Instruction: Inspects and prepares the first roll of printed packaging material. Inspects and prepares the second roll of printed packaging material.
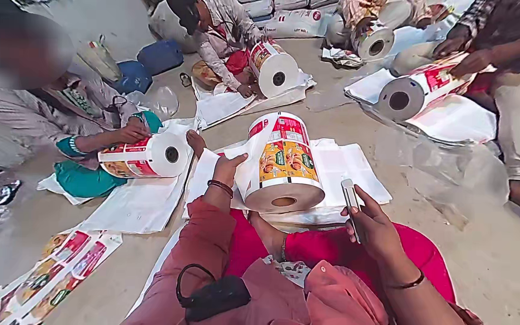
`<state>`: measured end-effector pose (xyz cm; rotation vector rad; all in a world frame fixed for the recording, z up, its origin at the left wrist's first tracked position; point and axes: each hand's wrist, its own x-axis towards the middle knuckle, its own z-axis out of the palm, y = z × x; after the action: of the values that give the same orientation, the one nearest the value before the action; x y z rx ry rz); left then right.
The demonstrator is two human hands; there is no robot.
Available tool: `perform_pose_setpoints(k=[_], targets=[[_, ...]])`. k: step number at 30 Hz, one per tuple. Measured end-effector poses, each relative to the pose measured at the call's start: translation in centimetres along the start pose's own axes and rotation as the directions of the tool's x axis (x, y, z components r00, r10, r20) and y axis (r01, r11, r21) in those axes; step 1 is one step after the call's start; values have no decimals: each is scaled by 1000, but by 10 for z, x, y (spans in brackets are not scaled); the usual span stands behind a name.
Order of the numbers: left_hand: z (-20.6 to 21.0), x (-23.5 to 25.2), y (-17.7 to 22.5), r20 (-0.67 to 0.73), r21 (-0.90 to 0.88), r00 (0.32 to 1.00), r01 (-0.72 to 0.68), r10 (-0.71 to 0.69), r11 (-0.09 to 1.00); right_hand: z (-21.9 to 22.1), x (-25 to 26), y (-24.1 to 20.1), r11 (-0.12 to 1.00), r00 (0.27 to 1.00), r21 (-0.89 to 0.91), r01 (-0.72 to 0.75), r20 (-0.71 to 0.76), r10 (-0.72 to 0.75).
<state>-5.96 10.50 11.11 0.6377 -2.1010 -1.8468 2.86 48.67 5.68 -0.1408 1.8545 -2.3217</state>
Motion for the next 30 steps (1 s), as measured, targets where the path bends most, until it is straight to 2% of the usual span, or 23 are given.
perform_pose_setpoints(k=[2,3,4,7,11,14,16,18,19,21,22,23,24,26,27,28,30], targets=[[-7,1,12,-93,323,990,-73,109,944,2,1,0,1000,1000,5,-4,18,4],[-14,2,16,-136,441,975,-97,173,892,3,2,0,1000,1000,14,-3,24,3],[-22,6,15,-176,487,957,-117,228,866,3,2,-1,1000,1000,24,-2,29,1],[-51,17,-6,-344,379,906,-105,246,919,0,-1,-2,999,999,43,4,32,-6],[-97,20,-45,-597,107,800,0,64,994,-3,-4,-3,999,1000,50,6,15,-6],[-139,22,-91,-668,49,738,164,-90,985,-4,-3,-1,999,1000,43,-1,21,0],[-166,17,-120,-637,156,755,321,-153,934,-1,-1,-2,999,1000,43,-5,28,4],[-185,9,-135,-623,361,764,473,-170,804,1,0,-2,999,999,42,-16,28,15],[-192,6,-138,-655,418,741,516,-146,747,3,-1,-2,999,999,37,-22,27,21],[-194,-1,-130,-725,419,687,490,-43,764,2,-1,0,999,999,19,-32,19,31],[-186,-6,-118,-705,476,707,407,62,779,2,0,0,999,999,7,-41,11,41],[-174,-11,-104,-631,545,756,273,174,793,2,0,0,999,999,-8,-51,-2,51],[-159,-14,-90,-505,609,815,103,284,787,3,-1,-1,998,998,-19,-62,-16,62],[-125,-14,-69,-180,650,869,-247,461,719,5,0,-1,997,997,-33,-69,-26,68],[-106,-14,-60,9,607,843,-432,537,667,6,0,0,997,998,-34,-63,-21,62],[-86,-15,-53,195,539,782,-590,592,601,6,0,1,998,998,-27,-61,-11,61],[-44,-20,-36,507,424,607,-794,612,435,6,0,1,998,998,-26,-59,-9,59]])
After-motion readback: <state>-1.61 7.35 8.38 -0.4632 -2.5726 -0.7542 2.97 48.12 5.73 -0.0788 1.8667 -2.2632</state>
